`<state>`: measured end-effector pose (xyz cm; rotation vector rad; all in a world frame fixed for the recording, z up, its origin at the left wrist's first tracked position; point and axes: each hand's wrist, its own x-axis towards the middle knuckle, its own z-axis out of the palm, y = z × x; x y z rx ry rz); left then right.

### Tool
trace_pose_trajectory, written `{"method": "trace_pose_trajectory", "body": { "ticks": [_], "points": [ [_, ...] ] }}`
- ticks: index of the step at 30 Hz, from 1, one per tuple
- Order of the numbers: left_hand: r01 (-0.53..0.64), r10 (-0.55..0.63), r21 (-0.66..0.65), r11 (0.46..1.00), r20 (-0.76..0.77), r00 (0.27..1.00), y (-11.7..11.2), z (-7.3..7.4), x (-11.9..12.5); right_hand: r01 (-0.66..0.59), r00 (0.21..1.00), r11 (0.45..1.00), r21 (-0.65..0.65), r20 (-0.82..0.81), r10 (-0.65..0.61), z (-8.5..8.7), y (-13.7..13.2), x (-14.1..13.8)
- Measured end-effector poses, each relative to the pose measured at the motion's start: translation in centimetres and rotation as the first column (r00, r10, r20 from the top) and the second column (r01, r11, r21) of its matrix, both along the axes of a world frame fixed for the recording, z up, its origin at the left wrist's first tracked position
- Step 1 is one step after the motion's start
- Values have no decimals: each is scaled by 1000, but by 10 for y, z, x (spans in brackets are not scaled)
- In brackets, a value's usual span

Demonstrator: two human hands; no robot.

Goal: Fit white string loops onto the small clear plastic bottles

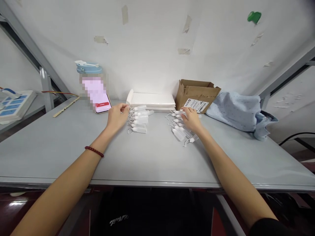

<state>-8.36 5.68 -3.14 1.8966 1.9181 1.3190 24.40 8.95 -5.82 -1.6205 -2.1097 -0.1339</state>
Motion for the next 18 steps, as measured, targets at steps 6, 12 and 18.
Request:
{"method": "trace_pose_trajectory", "body": {
  "ticks": [6, 12, 18],
  "points": [
    [9, -9, -6, 1000, -2, 1000, -2, 0, 2, -10, 997, 1000, 9, -80, 10, -2, 0, -1],
    [35, -34, 50, 998, -17, 999, -10, 3, 9, -54, 976, 987, 149, -202, 84, 13, -12, -10],
    [182, -180, 111, 977, -24, 983, -25, 6, 29, -172, 877, 951, 258, -399, 267, 39, -49, -43]
  ]
}}
